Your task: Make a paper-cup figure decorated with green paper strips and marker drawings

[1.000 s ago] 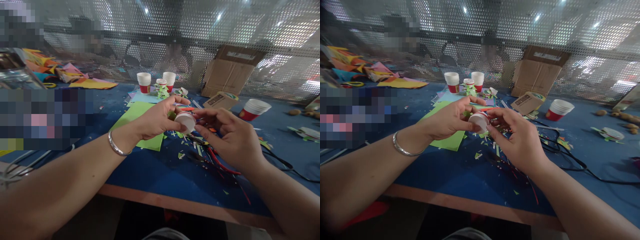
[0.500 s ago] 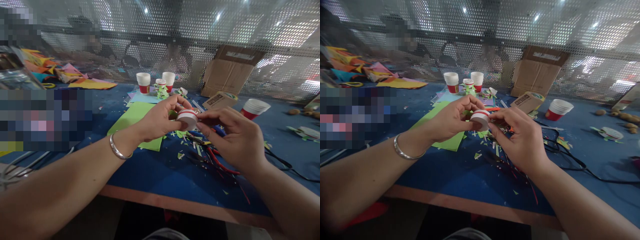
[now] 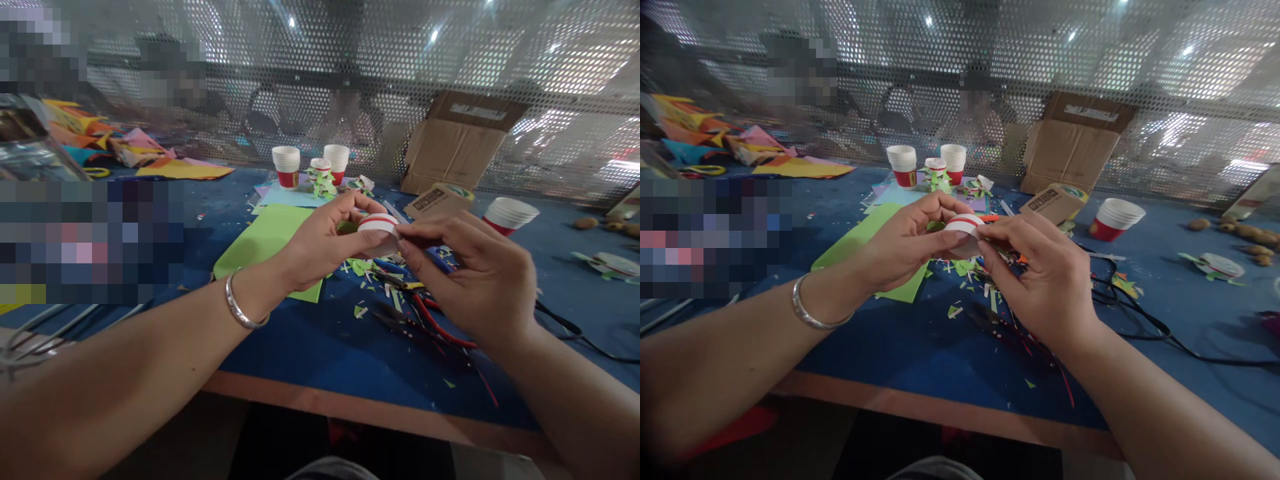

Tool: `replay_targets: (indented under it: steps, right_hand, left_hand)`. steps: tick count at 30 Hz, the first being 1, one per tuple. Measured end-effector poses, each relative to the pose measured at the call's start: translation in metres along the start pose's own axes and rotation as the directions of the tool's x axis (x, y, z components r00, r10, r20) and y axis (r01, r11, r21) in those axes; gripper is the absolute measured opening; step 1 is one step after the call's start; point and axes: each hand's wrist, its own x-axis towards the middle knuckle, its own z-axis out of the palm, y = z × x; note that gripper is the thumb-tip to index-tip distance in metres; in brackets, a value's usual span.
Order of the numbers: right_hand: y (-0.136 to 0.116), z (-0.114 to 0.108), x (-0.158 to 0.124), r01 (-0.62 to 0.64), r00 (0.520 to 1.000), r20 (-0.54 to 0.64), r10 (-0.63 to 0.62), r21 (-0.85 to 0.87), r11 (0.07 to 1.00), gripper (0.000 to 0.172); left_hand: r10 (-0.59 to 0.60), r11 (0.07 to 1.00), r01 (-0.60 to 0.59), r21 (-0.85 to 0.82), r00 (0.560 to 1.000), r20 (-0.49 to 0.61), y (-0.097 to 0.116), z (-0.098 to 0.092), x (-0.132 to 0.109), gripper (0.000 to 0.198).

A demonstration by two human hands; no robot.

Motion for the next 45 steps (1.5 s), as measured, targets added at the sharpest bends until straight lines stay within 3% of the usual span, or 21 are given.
replay_targets:
  steps: [7, 15, 21, 29, 39, 45]
  right_hand:
    - [-0.0023, -0.001, 0.0002, -0.005, 1.0, 0.004, 0.005, -0.035, 0.999, 0.018]
    - [-0.0022, 0.0023, 0.0003, -0.001, 1.0, -0.005, 0.001, 0.003, 1.0, 0.014]
    - [-0.0017, 0.0024, -0.0004, -0.004, 1.0, 0.01, 0.005, -0.015, 1.0, 0.017]
    - [-0.0037, 0.0011, -0.0012, 0.025, 1.0, -0.001, -0.025, -0.049, 0.998, 0.019]
    - [-0.0006, 0.002, -0.0026, 0.087, 0.996, -0.003, -0.088, -0.102, 0.991, 0.024]
    - [-0.0019, 0.0013, -0.0031, 0.057, 0.998, -0.021, -0.06, -0.124, 0.991, 0.02]
  left_hand:
    - [-0.14, 0.964, 0.143, -0.226, 0.99, 0.029, 0.0057, 0.0057, 0.0004, 0.017]
    - [-0.153, 0.97, 0.14, -0.199, 0.987, -0.048, 0.0066, 0.0027, 0.0004, 0.031]
    - [-0.117, 0.969, 0.109, -0.22, 0.993, -0.027, 0.0059, 0.0044, 0.0008, 0.024]
    - [-0.166, 0.93, 0.153, -0.334, 0.986, -0.011, 0.0041, 0.0059, 0.0044, 0.002]
    - [-0.14, 0.951, 0.136, -0.276, 0.99, 0.006, 0.002, 0.003, 0.0028, 0.014]
    - [-0.112, 0.989, 0.11, -0.094, 0.993, -0.019, 0.0029, 0.0015, 0.0008, 0.019]
